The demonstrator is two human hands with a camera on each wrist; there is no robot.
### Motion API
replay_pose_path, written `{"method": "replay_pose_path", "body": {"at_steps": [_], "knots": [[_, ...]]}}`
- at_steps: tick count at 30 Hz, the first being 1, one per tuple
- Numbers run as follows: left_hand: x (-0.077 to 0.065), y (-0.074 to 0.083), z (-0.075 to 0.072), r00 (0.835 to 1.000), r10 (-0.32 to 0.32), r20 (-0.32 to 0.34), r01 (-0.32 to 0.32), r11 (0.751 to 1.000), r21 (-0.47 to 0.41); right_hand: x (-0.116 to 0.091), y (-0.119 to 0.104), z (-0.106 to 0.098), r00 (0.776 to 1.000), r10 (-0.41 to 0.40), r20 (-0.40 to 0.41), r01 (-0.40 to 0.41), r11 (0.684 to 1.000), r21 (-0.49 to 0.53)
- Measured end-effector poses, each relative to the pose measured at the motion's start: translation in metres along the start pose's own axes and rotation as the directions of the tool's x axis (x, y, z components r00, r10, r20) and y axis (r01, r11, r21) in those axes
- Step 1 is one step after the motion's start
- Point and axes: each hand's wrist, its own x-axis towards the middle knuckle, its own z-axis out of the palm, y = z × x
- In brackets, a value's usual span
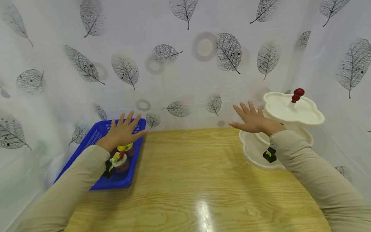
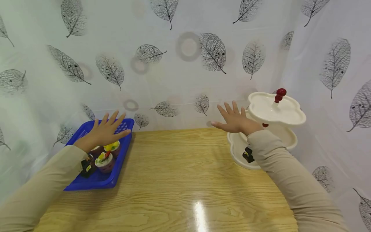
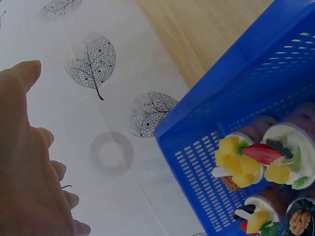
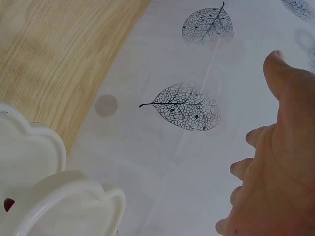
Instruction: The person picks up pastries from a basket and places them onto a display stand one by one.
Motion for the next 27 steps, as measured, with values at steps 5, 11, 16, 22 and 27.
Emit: {"method": "replay_pose_path", "body": {"at_steps": [5, 11, 16, 22, 27], "knots": [[0.000, -0.003, 0.005, 1.000, 0.001, -0.011, -0.001, 1.000, -0.001, 0.000, 0.000, 0.004, 1.000, -0.017, -0.011, 0.017, 1.000, 0.001], [-0.002, -0.007, 0.009, 1.000, -0.007, -0.020, 0.007, 1.000, 0.008, 0.001, -0.001, 0.012, 0.999, -0.045, -0.025, 0.046, 0.999, 0.026], [-0.006, -0.020, 0.006, 0.999, -0.016, -0.032, 0.016, 1.000, -0.010, 0.001, -0.003, 0.018, 0.995, -0.082, -0.057, 0.085, 0.995, 0.051], [-0.015, -0.055, 0.007, 0.998, -0.005, -0.056, 0.001, 0.998, -0.070, 0.002, -0.008, 0.029, 0.976, -0.152, -0.159, 0.170, 0.979, 0.112], [-0.026, -0.089, 0.011, 0.996, -0.040, -0.075, 0.029, 0.990, -0.135, -0.001, -0.015, 0.040, 0.954, -0.185, -0.234, 0.227, 0.959, 0.170]]}}
